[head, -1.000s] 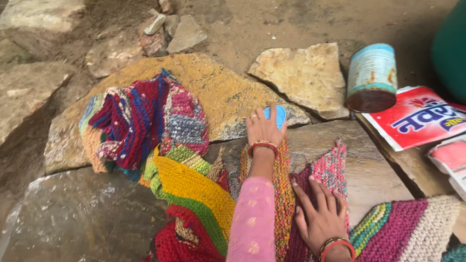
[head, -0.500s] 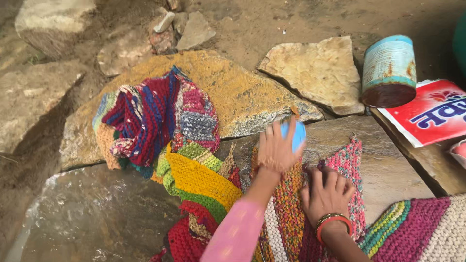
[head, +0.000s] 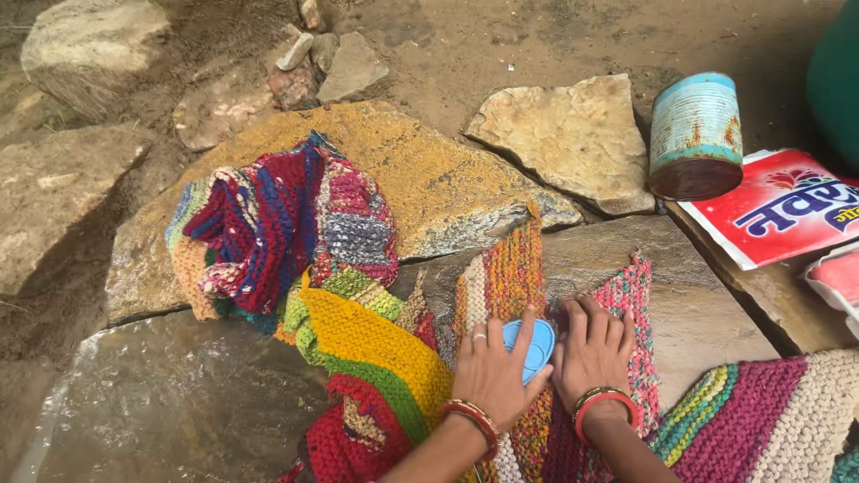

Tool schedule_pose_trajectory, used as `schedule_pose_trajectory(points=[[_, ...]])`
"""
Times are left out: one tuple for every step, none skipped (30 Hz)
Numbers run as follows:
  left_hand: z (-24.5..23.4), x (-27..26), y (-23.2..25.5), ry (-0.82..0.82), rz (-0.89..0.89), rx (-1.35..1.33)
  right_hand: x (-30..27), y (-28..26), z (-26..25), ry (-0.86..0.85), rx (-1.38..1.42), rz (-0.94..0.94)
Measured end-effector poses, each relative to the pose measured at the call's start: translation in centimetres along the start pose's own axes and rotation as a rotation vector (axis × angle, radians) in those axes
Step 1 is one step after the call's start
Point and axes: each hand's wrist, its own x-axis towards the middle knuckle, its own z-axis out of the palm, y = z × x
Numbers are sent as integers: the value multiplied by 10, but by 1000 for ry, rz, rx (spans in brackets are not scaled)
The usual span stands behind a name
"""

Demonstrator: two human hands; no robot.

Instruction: The person scrubs a multi-colored knitted rug with a blue brush on stone slabs, using water from a nearby bucket and a soap packet.

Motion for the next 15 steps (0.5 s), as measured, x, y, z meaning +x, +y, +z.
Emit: schedule_pose_trajectory(points=[[3, 11, -4, -13, -20, 2, 0, 0, 1, -11, -12, 7], [8, 24, -10, -27, -39, 3, 0, -1, 1, -4, -16, 13], [15, 49, -15, 111, -33, 94, -1, -1, 1, -3, -17, 9], [21, 81, -20, 248, -27, 186, -1, -2, 0, -2, -18, 4], [26, 114, -24, 221, -114, 168, 0, -4, -2, -8, -13, 8], [29, 146, -25, 192, -201, 151, 0, -5, -4, -14, -7, 13], [29, 177, -26, 215, -248, 259, 2, -5, -5, -18, -3, 17], [31, 197, -24, 239, -294, 367, 6, -8, -3, -17, 6, 2], [37, 201, -19, 266, -312, 317, 7, -8, -2, -20, 3, 2], [40, 202, -15, 292, -330, 266, 7, -4, -4, -23, 0, 2], [37, 198, -17, 317, -358, 232, 6, -3, -7, -31, 5, 11], [33, 186, -15, 242, -326, 168, 3, -3, -11, -40, 10, 20], [28, 168, -12, 178, -294, 111, 5, -5, -11, -38, 21, 24], [22, 147, -10, 114, -261, 56, 7, -7, -11, -35, 23, 25], [17, 121, -11, 94, -213, 54, 7, -7, -12, -39, 23, 24]])
